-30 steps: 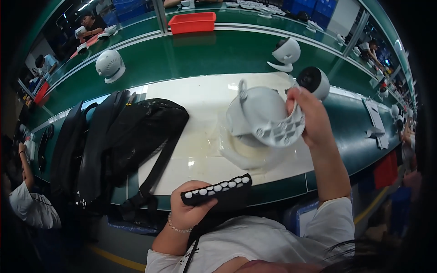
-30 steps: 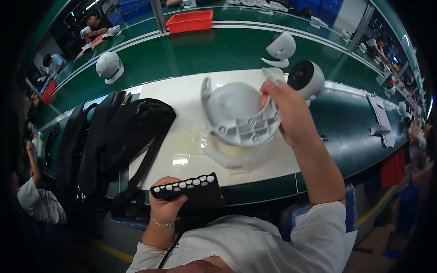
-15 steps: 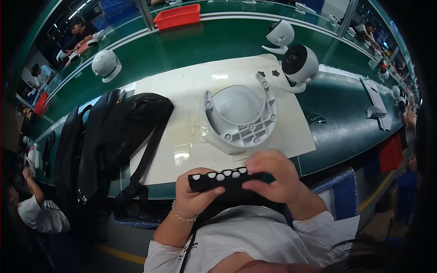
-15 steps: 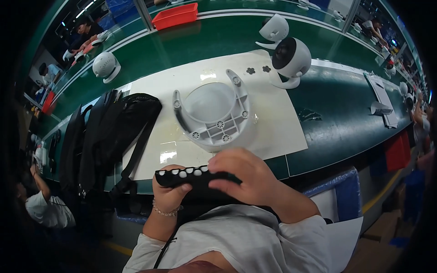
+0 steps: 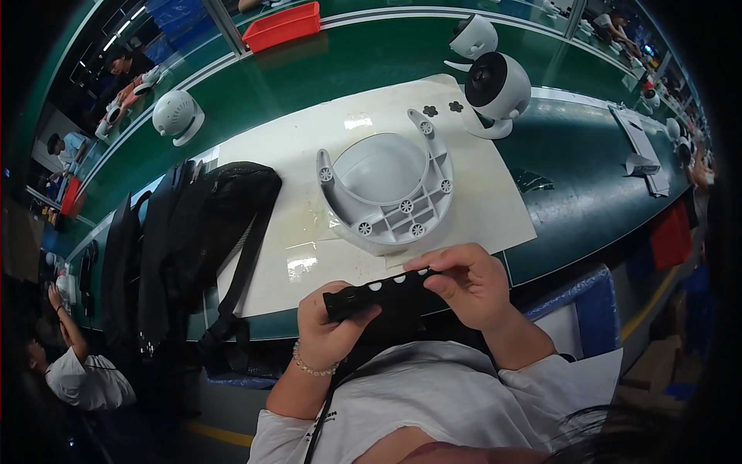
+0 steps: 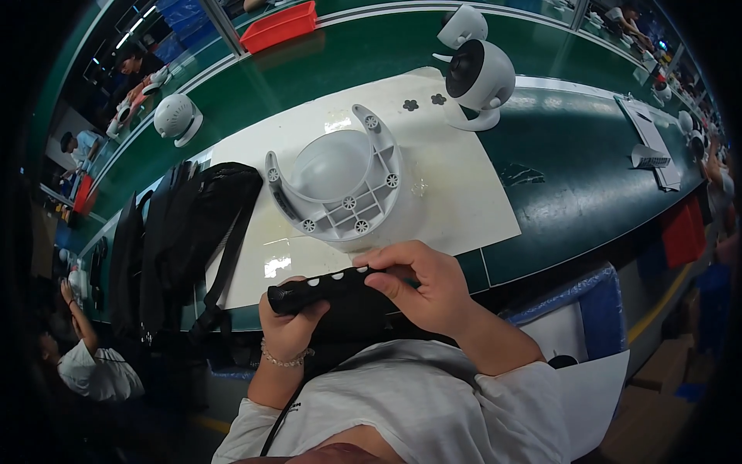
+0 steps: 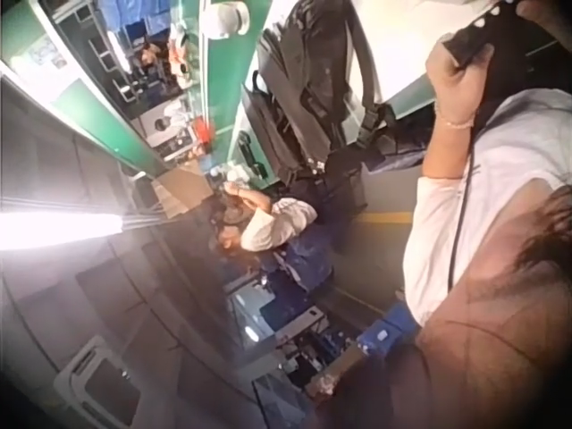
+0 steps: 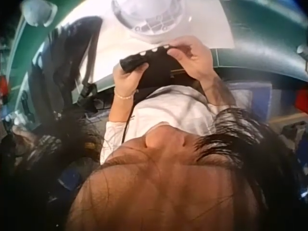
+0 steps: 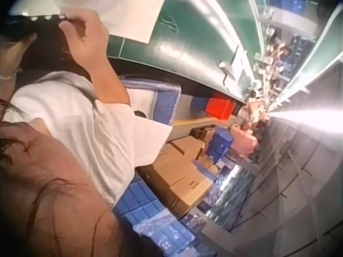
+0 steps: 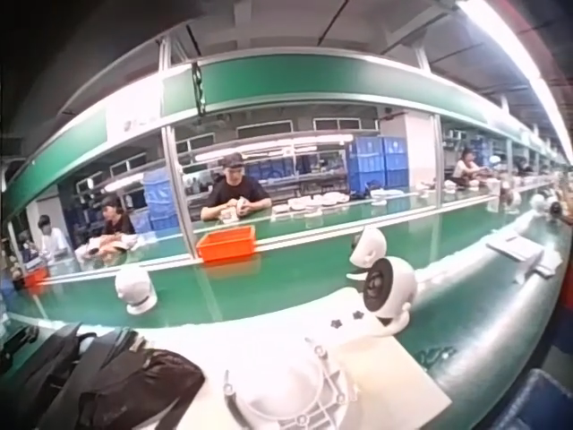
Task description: Assembling plastic housings and internal components for spherical surveillance cameras on a factory assembly line.
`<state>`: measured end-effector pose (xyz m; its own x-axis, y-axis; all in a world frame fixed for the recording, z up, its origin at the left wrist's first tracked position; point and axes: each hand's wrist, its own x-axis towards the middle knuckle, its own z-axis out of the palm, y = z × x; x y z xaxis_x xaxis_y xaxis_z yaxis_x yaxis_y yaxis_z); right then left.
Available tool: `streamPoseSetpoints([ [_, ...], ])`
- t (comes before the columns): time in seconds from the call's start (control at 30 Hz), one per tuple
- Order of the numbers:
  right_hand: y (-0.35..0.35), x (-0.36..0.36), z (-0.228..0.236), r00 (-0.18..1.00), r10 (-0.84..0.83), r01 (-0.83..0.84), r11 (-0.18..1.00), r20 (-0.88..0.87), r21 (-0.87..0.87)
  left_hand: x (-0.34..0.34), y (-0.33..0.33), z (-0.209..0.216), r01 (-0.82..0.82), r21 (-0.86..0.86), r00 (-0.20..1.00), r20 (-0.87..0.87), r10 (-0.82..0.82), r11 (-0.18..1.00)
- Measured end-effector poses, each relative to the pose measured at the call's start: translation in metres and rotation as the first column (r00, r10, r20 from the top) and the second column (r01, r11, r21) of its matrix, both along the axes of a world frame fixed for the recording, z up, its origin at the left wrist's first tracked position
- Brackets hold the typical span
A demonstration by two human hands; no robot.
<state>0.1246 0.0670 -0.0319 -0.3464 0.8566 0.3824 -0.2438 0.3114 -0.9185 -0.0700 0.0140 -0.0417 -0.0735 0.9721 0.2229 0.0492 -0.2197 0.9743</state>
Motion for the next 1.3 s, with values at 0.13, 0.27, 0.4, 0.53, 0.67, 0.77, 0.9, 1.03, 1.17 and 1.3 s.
streamPoseSetpoints([
  [0.13,0.01,0.005,0.004,0.933,-0.289,0.108,0.796,0.216,0.596,0.001,0.003,0.002,-0.017,0.046,0.999,-0.033,0.018,0.999],
  [0.27,0.01,0.009,0.004,0.94,-0.339,0.208,0.664,0.041,0.718,0.0,0.002,0.003,-0.021,0.045,0.996,-0.087,0.025,0.999],
  [0.4,0.01,0.001,0.02,0.957,-0.279,0.17,0.757,0.077,0.631,-0.001,0.004,0.003,-0.006,0.113,0.994,-0.111,0.019,0.994],
  [0.53,0.014,0.001,0.02,0.916,-0.332,0.052,0.653,0.224,0.756,-0.001,0.007,-0.001,0.046,0.222,0.985,-0.173,-0.007,0.974],
  [0.67,0.009,0.003,0.017,0.905,-0.39,0.076,0.546,0.173,0.835,0.0,0.007,0.001,0.064,0.223,0.983,-0.181,-0.023,0.973],
  [0.77,0.008,0.005,0.017,0.915,-0.372,0.052,0.495,0.157,0.868,0.001,0.006,0.0,0.062,0.187,0.993,-0.112,-0.042,0.98],
  [0.9,0.007,0.006,0.024,0.962,-0.268,0.134,0.647,0.058,0.75,-0.002,0.003,0.0,-0.034,0.084,0.989,-0.139,0.046,0.996],
  [1.03,0.009,-0.012,0.027,0.995,-0.101,0.082,0.75,-0.009,0.657,0.001,0.011,0.006,0.076,0.274,0.973,-0.232,-0.01,0.959],
  [1.17,0.011,-0.013,0.034,0.979,-0.116,-0.034,0.721,0.17,0.692,0.0,0.011,0.005,0.074,0.265,0.964,-0.266,-0.001,0.961],
  [1.3,0.018,-0.004,0.04,0.942,0.132,-0.314,0.669,0.309,0.673,-0.001,0.011,0.006,0.051,0.229,0.974,-0.227,0.002,0.972],
])
